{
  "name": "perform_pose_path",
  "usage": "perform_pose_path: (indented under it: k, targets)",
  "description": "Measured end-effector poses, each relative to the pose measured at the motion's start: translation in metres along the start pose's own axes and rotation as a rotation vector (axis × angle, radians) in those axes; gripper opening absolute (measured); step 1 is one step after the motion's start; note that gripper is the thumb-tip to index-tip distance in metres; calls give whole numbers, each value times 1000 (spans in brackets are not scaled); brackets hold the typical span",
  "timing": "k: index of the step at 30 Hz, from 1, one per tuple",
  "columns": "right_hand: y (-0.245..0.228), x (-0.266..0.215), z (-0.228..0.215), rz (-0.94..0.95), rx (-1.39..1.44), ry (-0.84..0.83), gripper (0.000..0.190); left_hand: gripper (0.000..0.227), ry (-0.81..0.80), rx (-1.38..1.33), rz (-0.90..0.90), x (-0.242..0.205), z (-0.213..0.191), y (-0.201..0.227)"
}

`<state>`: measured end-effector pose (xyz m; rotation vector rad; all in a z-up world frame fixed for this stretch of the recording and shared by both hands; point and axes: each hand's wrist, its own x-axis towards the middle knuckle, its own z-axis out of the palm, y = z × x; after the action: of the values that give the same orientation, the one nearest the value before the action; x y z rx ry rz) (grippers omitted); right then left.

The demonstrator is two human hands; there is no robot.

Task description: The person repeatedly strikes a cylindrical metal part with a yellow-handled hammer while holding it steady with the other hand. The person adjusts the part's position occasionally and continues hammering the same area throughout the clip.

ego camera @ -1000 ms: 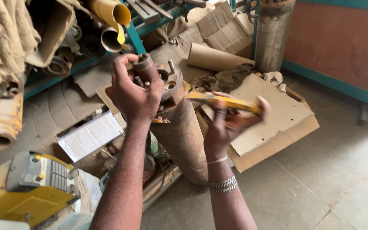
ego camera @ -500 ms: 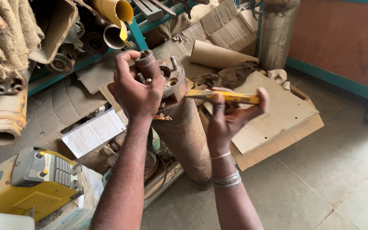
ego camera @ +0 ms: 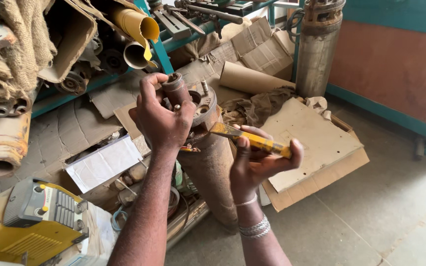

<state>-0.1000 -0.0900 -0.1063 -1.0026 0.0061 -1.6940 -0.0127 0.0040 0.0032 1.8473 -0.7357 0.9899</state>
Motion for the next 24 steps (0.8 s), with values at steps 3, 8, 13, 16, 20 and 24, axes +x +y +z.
perform_pose_path:
  k: [3, 8, 13, 16, 20, 24]
  targets:
    - [-2, -3, 2, 167, 199, 128, 81, 35, 56, 9, 86, 1, 2, -2]
    - [-1, 1, 3, 89, 31, 95, 78, 48, 36, 96, 40, 0, 1, -3]
    - [-9, 5, 11, 93, 230, 199, 80, 50, 39, 106, 31, 2, 2, -4]
    - [-17, 5, 10, -21, -1, 25, 78, 45, -45, -85, -165, 1, 2, -4]
    - [-17, 15, 11, 10, 126, 149, 79, 45, 51, 120, 31, 5, 3, -3]
    - [-19, 16, 9, -236, -300, -17, 79, 42, 78, 119, 27, -2, 4, -7]
